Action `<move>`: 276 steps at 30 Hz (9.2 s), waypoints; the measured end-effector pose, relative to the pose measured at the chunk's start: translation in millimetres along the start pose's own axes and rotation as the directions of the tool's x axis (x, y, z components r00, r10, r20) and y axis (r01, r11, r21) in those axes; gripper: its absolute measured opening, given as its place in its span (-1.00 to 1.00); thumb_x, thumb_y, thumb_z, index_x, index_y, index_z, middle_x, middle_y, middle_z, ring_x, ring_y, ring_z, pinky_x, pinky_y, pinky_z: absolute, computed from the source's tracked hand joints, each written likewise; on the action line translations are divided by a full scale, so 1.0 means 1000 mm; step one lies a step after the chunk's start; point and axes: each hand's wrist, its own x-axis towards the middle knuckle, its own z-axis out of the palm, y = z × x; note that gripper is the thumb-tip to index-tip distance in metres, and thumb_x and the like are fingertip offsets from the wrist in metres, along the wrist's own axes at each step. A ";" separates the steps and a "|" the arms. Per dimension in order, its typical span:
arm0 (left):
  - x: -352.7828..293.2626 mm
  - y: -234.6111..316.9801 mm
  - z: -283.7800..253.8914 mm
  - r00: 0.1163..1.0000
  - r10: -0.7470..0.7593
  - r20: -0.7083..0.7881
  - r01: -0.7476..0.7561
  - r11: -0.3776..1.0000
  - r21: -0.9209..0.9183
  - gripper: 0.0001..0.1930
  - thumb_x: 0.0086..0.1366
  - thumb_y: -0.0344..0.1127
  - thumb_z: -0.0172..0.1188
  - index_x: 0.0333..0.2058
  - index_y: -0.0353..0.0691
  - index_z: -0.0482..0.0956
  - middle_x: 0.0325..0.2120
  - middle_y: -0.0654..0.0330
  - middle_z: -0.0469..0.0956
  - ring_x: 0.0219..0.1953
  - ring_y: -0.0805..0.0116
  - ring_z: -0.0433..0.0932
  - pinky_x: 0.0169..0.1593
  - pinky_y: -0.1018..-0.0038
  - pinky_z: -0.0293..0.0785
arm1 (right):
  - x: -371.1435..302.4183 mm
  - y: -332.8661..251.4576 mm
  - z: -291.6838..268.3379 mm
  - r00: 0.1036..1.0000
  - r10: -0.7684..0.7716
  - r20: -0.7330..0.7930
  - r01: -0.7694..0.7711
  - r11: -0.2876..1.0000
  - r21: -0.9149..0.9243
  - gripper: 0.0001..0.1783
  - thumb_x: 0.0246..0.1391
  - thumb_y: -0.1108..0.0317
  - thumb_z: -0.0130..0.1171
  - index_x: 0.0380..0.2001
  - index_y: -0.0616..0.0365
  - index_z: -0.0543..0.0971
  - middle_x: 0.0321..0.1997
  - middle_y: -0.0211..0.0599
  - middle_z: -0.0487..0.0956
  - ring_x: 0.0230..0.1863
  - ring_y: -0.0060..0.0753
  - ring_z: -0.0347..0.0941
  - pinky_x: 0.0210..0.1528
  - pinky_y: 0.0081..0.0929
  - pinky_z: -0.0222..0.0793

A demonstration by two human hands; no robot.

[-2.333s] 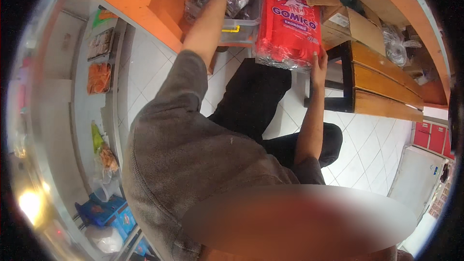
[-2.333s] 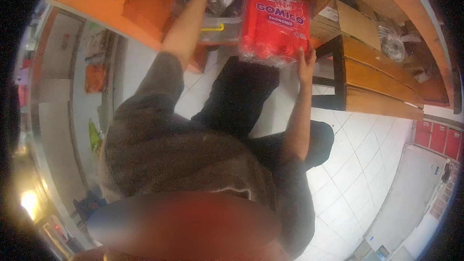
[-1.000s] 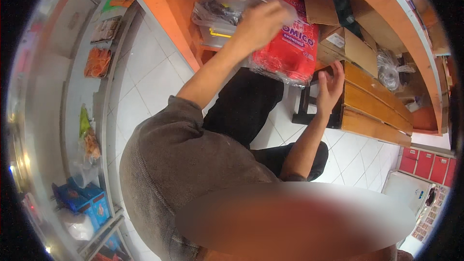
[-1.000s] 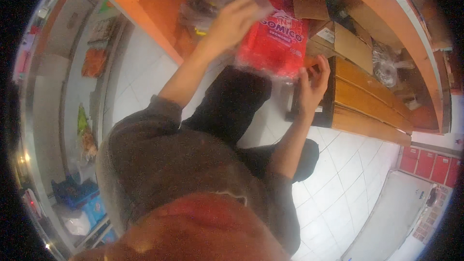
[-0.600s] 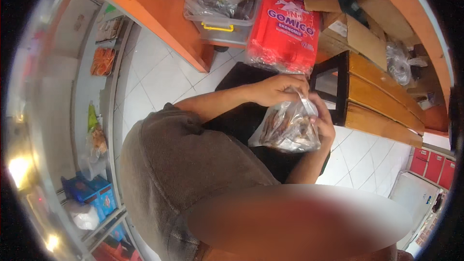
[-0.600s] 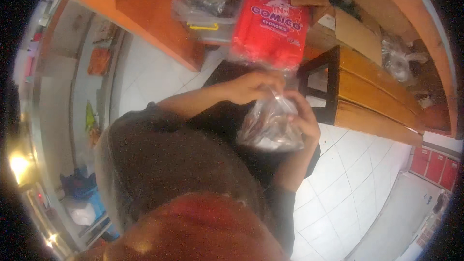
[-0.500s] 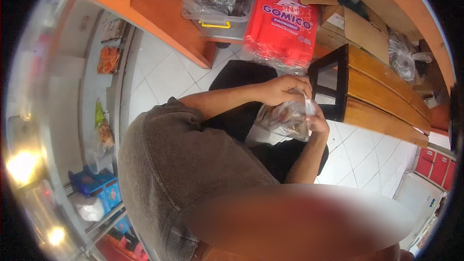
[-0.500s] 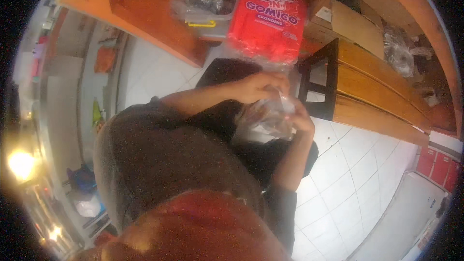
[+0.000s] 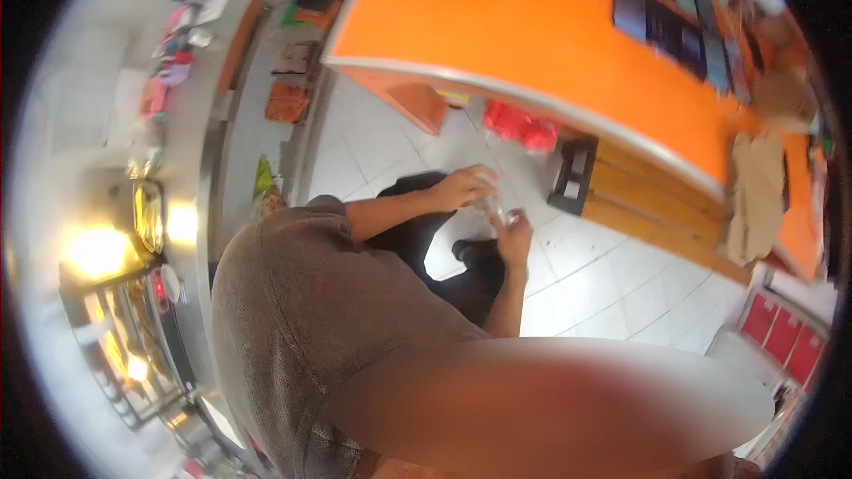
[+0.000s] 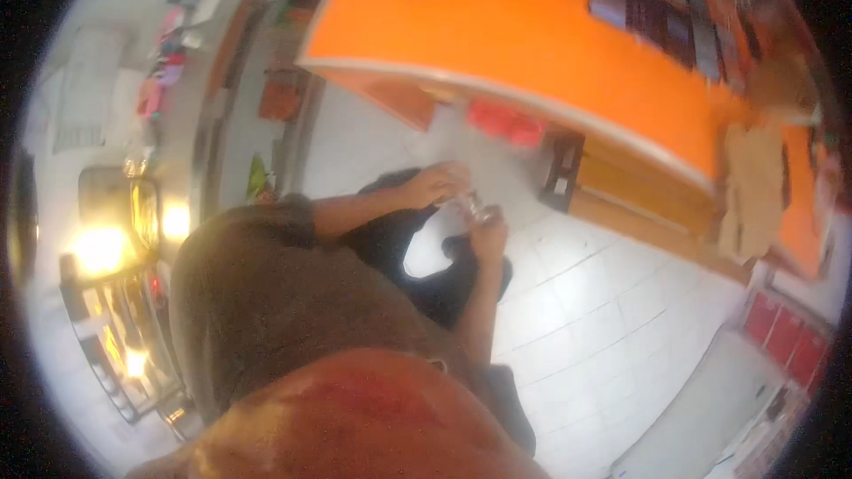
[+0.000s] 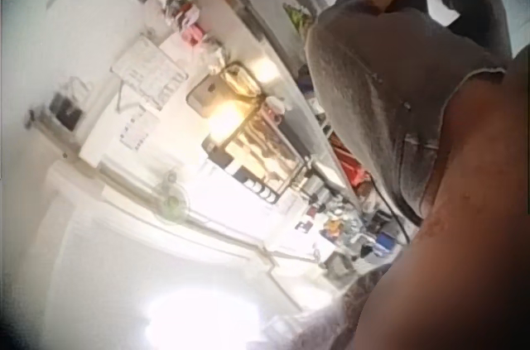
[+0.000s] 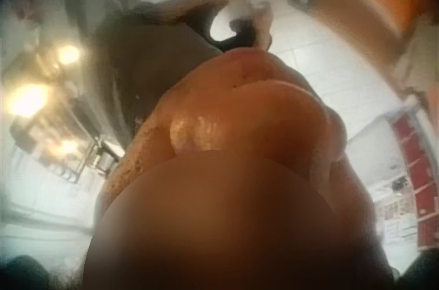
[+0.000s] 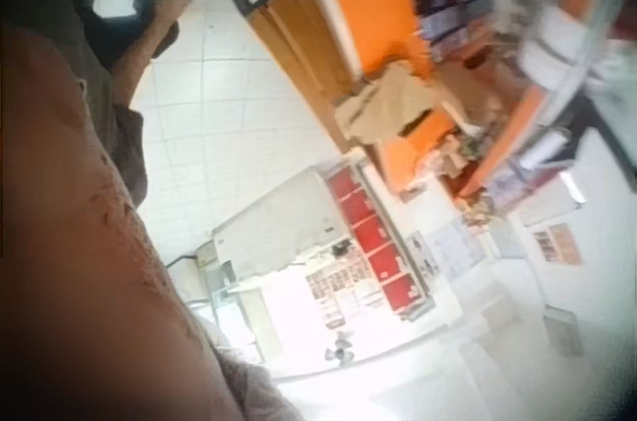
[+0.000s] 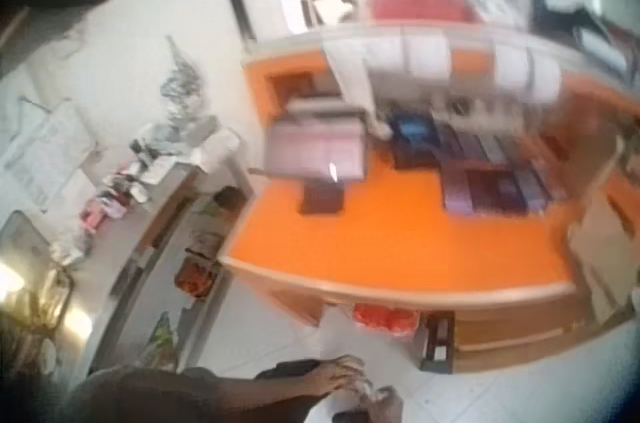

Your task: The person handles printed receipts and places them into a plastic bag. They then retrieve a red food container, scoop food items from a heated display case into it, and seal the container. Finally, they place the sealed container into a plastic bag and attach a receipt.

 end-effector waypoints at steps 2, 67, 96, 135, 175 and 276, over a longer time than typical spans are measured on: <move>-0.029 0.060 -0.054 1.000 -0.007 -0.021 0.009 0.996 0.093 -0.74 0.34 -0.34 0.13 -0.04 -0.24 0.59 0.02 0.11 0.45 0.02 0.30 0.49 0.08 0.40 0.41 | -0.013 -0.088 -0.024 0.975 -0.011 0.224 -0.016 0.993 0.115 -0.57 0.04 0.12 0.35 -0.46 0.37 0.56 -0.68 -0.16 0.48 -0.58 -0.54 0.42 -0.55 -0.42 0.26; -0.435 0.025 -0.694 -0.589 -0.740 -0.325 -0.256 0.552 -0.794 -0.54 0.21 -0.09 0.27 -0.01 -0.27 0.56 -0.21 0.14 0.60 -0.15 0.31 0.57 -0.14 0.35 0.54 | 0.452 -1.100 0.681 0.192 -0.373 0.908 0.041 0.927 0.372 -0.69 0.14 0.22 0.09 -0.12 0.16 0.54 -0.32 -0.33 0.58 -0.17 -0.32 0.54 -0.18 -0.30 0.38; -0.460 0.051 -0.624 -0.256 -0.828 -0.500 -0.253 0.556 -0.792 -0.74 0.11 -0.27 0.43 -0.29 -0.32 0.66 -0.43 0.22 0.63 -0.44 0.48 0.56 -0.41 0.56 0.43 | 0.136 -0.641 0.676 -0.449 0.262 0.854 -0.132 0.926 -0.353 -0.87 0.27 0.32 0.04 -0.35 0.08 0.37 -0.46 -0.33 0.42 -0.44 -0.41 0.37 -0.40 -0.38 0.30; -0.550 0.113 -0.583 -0.172 -0.840 -0.514 -0.614 0.500 -0.611 -0.47 0.20 -0.24 0.38 0.04 -0.36 0.39 -0.17 0.16 0.53 -0.15 0.40 0.55 -0.10 0.44 0.57 | -0.053 -0.782 0.812 -0.499 0.316 0.807 0.220 0.947 -0.235 -0.77 0.37 0.18 -0.13 -0.10 0.08 0.38 -0.48 -0.25 0.49 -0.47 -0.32 0.48 -0.40 -0.31 0.46; -0.363 0.060 -0.801 0.228 -0.599 -0.768 0.744 0.616 -0.259 -0.63 0.30 -0.25 0.23 0.06 -0.18 0.52 -0.28 0.21 0.67 -0.25 0.45 0.62 -0.30 0.54 0.49 | 0.549 -0.513 0.434 0.987 0.161 -0.014 -0.161 0.968 -0.190 -0.24 -0.18 0.22 0.39 0.12 0.30 0.42 0.04 0.03 0.53 -0.09 -0.01 0.53 -0.02 -0.22 0.40; 0.005 0.103 -0.409 0.911 -0.284 -0.299 0.154 0.906 -0.393 -0.78 0.36 -0.27 0.17 -0.13 -0.25 0.45 -0.33 0.26 0.53 -0.29 0.47 0.52 -0.23 0.55 0.44 | -0.003 -0.139 0.120 0.805 0.552 0.216 -0.588 0.790 0.172 -0.73 0.12 0.17 0.24 -0.13 -0.02 0.65 -0.35 -0.32 0.67 -0.47 -0.48 0.57 -0.51 -0.47 0.53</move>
